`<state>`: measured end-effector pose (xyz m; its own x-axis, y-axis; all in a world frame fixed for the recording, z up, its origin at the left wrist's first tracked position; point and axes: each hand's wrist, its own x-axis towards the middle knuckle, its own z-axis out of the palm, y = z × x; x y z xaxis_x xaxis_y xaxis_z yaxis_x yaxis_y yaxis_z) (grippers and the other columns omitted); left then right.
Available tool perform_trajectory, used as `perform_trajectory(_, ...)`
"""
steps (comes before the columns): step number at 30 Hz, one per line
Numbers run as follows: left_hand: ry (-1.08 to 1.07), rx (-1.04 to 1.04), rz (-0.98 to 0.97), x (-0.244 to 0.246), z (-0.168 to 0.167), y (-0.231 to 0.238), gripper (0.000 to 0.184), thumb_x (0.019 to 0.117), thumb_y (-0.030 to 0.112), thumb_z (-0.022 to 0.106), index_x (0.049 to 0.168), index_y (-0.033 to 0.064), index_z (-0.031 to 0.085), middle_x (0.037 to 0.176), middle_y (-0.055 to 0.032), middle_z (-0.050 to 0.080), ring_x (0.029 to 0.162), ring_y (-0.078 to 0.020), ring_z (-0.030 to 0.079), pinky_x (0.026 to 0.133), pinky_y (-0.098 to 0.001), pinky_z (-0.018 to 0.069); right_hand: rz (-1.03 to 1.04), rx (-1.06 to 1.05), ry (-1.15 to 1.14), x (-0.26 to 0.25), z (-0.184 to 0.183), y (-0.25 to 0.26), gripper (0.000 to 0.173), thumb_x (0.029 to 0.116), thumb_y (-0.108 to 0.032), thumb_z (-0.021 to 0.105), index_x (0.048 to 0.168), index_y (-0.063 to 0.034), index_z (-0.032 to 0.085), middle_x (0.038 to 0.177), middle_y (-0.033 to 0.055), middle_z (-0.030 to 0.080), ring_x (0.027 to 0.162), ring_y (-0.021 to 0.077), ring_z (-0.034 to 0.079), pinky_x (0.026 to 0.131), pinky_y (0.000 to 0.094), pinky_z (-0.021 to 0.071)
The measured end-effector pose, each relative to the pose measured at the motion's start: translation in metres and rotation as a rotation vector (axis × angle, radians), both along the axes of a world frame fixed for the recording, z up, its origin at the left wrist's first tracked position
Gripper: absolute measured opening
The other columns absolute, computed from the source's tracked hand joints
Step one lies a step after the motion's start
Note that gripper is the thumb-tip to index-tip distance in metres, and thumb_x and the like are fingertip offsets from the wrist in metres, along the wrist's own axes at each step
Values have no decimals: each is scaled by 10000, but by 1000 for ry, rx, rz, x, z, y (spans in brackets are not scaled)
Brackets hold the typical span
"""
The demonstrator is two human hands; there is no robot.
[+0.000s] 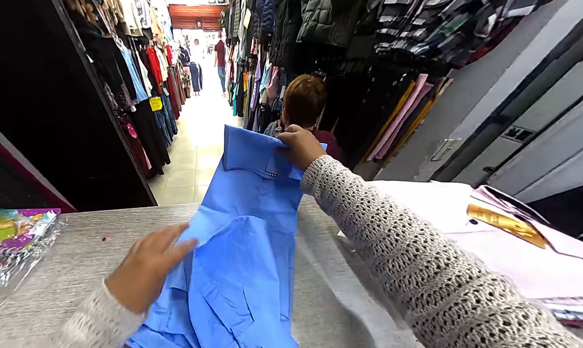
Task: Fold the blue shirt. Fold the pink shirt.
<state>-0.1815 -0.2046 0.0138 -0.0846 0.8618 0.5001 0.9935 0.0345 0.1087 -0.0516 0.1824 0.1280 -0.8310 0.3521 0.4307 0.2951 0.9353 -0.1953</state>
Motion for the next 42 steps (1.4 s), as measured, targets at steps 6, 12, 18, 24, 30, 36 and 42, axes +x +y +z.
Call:
perform_trajectory(6,153,-78,-448,34,-4,8,143,919,40,603,882,118,717,1334,-52,678,1307,-295,596,1067,-552,460,50,-9,-2,-8,-12,10,189,947,-114,684,1083,4,743,1125,257,655,1057,435,641,889,655,471)
perform_trajectory(12,-138,-300,-128,14,37,88,291,998,228,615,909,-35,704,784,-186,695,820,-362,719,830,-588,545,73,-26,15,-6,-13,13,188,947,-104,682,1083,10,743,1115,262,656,1060,437,639,884,651,474)
perform_trajectory(18,-127,-671,153,6,40,156,408,964,304,711,1223,-7,664,1208,-237,668,1191,-428,609,1037,-666,389,58,-32,13,-3,-16,15,192,952,-118,684,1089,4,740,1120,253,656,1065,426,641,896,631,485)
perform_trajectory(24,-109,-570,-216,83,17,112,403,953,220,687,1216,-80,628,1216,-308,631,1177,-490,600,949,-625,479,64,-39,28,3,-19,19,197,948,-117,683,1086,11,740,1117,252,657,1052,419,645,887,625,488)
perform_trajectory(30,249,-33,-284,75,-12,92,93,867,-78,594,851,-50,681,815,-193,695,754,-347,725,609,-440,583,77,-32,30,3,-18,18,195,943,-102,685,1086,19,739,1119,270,657,1068,446,638,882,648,482)
perform_trajectory(36,-174,-565,-285,59,22,58,204,941,-85,528,1063,-100,691,1152,-301,668,1103,-487,646,912,-623,505,54,-35,25,4,-18,19,194,945,-116,688,1078,15,741,1121,263,656,1061,434,641,878,640,486)
perform_trajectory(42,-407,-568,542,2,5,33,527,997,414,625,1177,-81,645,1191,-287,639,1118,-431,635,984,-579,488,43,-27,14,4,-16,15,185,949,-120,691,1079,-1,745,1136,250,659,1077,422,641,893,638,482)
